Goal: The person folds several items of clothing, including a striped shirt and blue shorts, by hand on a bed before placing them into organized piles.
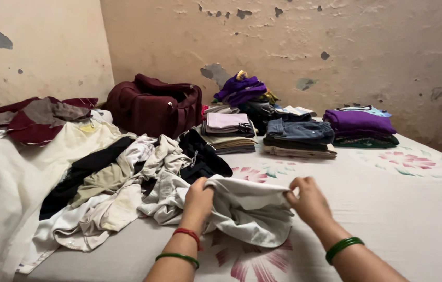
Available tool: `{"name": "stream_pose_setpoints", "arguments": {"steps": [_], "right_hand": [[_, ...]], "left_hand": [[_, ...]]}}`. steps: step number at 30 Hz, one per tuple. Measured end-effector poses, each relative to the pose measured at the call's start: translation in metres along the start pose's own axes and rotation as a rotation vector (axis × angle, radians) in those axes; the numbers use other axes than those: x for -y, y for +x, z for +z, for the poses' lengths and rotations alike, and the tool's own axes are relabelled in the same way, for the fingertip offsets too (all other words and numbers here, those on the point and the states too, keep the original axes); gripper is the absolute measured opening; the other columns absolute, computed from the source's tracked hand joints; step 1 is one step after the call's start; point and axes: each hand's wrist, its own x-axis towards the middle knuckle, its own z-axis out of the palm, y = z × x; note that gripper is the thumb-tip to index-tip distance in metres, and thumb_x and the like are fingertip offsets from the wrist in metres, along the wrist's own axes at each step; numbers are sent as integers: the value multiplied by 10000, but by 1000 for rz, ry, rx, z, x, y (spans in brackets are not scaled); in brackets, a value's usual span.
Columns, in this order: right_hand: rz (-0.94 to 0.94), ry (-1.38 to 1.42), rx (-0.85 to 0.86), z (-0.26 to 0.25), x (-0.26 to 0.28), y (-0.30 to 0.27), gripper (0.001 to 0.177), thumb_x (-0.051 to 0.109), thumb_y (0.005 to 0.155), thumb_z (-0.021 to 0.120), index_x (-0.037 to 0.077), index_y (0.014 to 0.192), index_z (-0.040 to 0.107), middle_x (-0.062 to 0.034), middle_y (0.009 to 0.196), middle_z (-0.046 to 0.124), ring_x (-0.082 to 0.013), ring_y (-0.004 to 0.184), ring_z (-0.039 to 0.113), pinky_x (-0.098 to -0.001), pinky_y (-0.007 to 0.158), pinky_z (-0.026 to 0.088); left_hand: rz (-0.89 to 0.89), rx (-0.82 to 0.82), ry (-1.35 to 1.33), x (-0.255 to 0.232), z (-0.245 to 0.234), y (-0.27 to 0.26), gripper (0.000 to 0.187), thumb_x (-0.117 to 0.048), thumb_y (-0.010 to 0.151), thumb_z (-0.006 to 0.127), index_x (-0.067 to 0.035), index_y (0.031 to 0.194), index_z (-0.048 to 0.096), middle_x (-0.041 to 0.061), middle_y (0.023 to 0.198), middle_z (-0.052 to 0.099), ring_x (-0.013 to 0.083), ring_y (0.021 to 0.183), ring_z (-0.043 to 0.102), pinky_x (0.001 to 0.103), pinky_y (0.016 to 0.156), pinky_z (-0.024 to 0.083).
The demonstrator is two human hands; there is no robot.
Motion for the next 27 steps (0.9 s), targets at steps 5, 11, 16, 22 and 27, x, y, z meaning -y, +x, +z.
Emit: {"name": "stream_pose_setpoints", "arguments": {"steps": [5,11,16,22,27], "right_hand": [[-163,335,314,31,38,-25,605,101,716,778,182,1293,618,-113,1316,629,-313,1215,628,-379,1048,500],[-267,347,399,68,68,-37,858,60,661,825,203,1440,497,-119,1472,478,-353,1219,547,-398,985,490],[-119,267,483,84,64,-22,315,27,809,575,98,1090,700,-165,1068,743,-329,1051,703,-398,912,552],[-21,557,467,58,79,-33,214,62,845,533,43,1014,663,-141,911,744,-291,911,716,-384,836,552],[230,629,563,15,61,-5,247,40,902,485,23,1073,663,-206,908,713,-418,840,687,-483,746,563]], "left_hand": [[-166,-34,-276,22,9,-10,146,-153,936,615,-19,973,657,262,910,659,485,800,651,482,651,512],[-21,16,282,-14,-1,-37,308,-294,856,685,-124,1101,608,211,1022,751,412,1005,691,481,841,533],[-185,368,754,-2,-26,-47,1018,-233,800,712,-122,1633,138,221,1210,685,395,1093,692,469,956,537],[-200,369,835,44,-8,-27,334,-245,920,582,-118,1180,749,188,1179,729,367,1125,691,484,955,539],[6,765,232,56,36,19,389,-180,883,622,-163,1268,672,123,1176,743,260,1080,715,382,897,555]]}}
